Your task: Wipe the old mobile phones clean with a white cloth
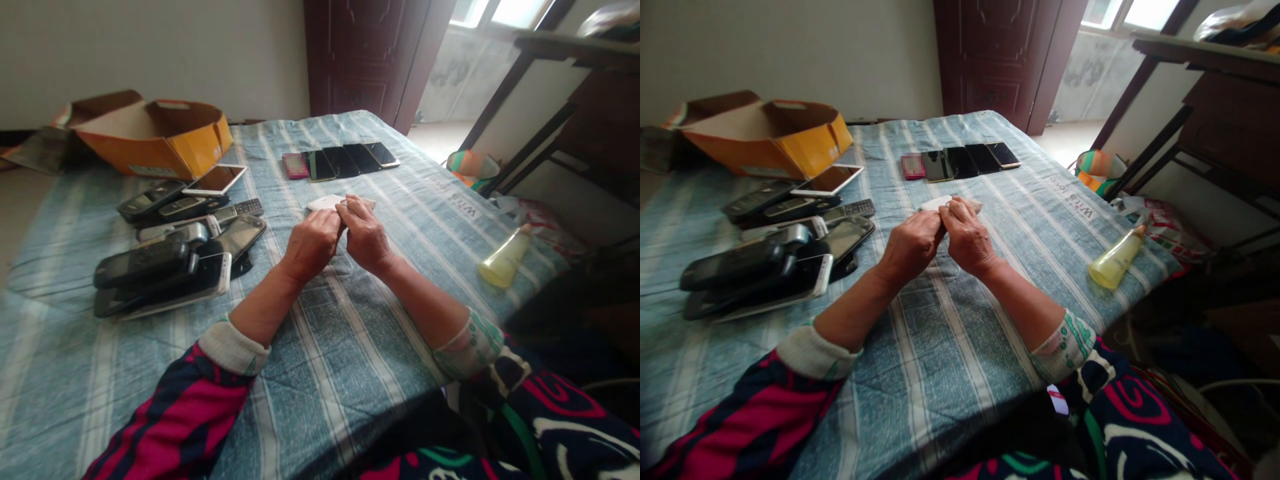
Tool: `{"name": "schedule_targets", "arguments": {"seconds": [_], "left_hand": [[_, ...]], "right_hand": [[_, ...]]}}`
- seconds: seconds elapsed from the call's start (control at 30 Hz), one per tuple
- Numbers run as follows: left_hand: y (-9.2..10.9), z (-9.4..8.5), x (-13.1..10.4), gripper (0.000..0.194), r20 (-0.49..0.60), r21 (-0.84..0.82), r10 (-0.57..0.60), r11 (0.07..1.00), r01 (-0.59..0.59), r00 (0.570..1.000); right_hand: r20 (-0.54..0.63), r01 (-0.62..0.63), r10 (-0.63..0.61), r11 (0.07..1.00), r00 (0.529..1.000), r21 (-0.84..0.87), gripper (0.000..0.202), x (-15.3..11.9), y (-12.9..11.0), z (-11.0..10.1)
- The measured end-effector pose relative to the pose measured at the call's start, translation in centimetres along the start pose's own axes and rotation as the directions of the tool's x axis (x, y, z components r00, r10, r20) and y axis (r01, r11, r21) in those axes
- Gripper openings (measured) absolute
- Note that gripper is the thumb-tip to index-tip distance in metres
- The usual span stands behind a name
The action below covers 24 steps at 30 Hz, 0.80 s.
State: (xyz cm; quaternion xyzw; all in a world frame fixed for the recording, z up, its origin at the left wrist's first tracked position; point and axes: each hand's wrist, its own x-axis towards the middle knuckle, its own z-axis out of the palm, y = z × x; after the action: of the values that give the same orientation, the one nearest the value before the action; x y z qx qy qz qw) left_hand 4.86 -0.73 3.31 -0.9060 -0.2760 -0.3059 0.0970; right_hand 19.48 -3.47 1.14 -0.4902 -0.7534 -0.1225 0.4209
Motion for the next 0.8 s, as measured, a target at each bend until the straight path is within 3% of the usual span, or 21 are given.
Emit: {"name": "schedule_targets", "arguments": {"seconds": [0.23,0.5,0.8], "left_hand": [[0.6,0.5,0.1,0.032,0.034,0.023,-0.038,0.999,0.037,0.999],[-0.9,0.9,-0.3,0.032,0.022,-0.210,0.002,0.978,0.003,1.000],[-1.2,1.1,-0.8,0.034,0.023,-0.284,0.004,0.959,0.003,1.000]], "right_hand": [[0.064,-0.054,0.058,0.996,0.996,-0.065,0.033,0.2,1.8,-0.6],[0.053,-0.050,0.053,0.997,0.997,-0.061,0.032,-0.1,2.1,-0.2],[0.004,-0.049,0.049,0.999,0.999,-0.013,0.032,-0.4,0.0,0.3]]}}
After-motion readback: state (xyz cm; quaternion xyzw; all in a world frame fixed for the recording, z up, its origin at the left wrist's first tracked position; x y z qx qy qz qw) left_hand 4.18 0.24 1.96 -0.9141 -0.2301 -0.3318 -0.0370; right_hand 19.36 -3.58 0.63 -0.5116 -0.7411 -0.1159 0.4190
